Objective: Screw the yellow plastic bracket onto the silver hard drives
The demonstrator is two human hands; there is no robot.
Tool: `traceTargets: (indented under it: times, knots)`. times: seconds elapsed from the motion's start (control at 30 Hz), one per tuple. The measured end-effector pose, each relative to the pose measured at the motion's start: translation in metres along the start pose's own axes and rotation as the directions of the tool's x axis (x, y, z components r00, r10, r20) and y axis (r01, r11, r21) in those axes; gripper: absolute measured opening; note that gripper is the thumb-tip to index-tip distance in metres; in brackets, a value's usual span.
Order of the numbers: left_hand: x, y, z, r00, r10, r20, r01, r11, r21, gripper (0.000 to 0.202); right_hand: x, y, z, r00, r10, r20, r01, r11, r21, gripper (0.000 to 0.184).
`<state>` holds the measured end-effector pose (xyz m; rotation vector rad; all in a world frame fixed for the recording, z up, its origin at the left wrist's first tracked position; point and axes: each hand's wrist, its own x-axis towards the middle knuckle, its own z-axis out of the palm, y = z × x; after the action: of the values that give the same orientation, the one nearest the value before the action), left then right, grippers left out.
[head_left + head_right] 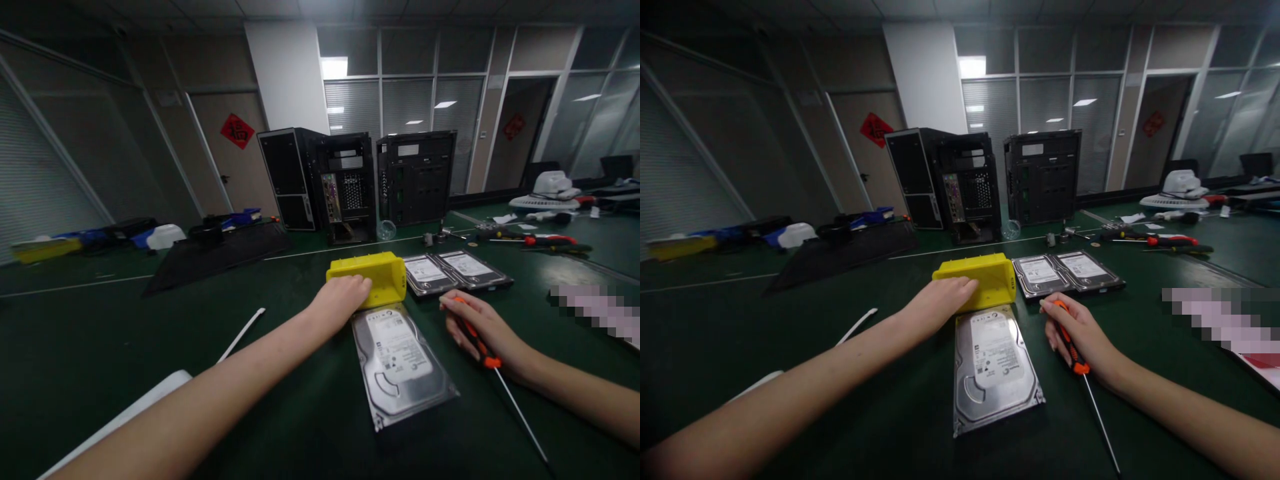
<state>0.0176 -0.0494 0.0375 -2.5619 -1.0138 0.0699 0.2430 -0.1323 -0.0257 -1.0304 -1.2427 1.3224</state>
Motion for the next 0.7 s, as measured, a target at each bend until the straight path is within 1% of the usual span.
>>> traceTargets:
  times: [0.13,0.3,0.57,0.7]
  knots:
    - [0.014,0.004,0.014,0.999,-0.032,0.003,0.032,0.999,-0.007,0.017,0.0,0.0,-0.001,1.0,0.001,0.016,-0.001,1.0,-0.01,0.024]
    - [0.014,0.005,0.025,0.998,-0.065,-0.011,0.065,0.998,-0.026,0.016,0.0,0.001,-0.001,1.0,0.01,0.017,-0.009,1.0,-0.019,0.024]
    - [0.01,0.001,0.029,0.995,-0.091,-0.042,0.089,0.995,-0.047,0.018,-0.001,0.001,-0.001,1.0,0.005,0.013,-0.004,0.999,-0.036,0.025]
    - [0.009,0.001,0.029,0.994,-0.099,-0.038,0.097,0.994,-0.044,0.017,0.0,0.002,-0.001,1.0,0.0,0.013,0.0,0.999,-0.039,0.024]
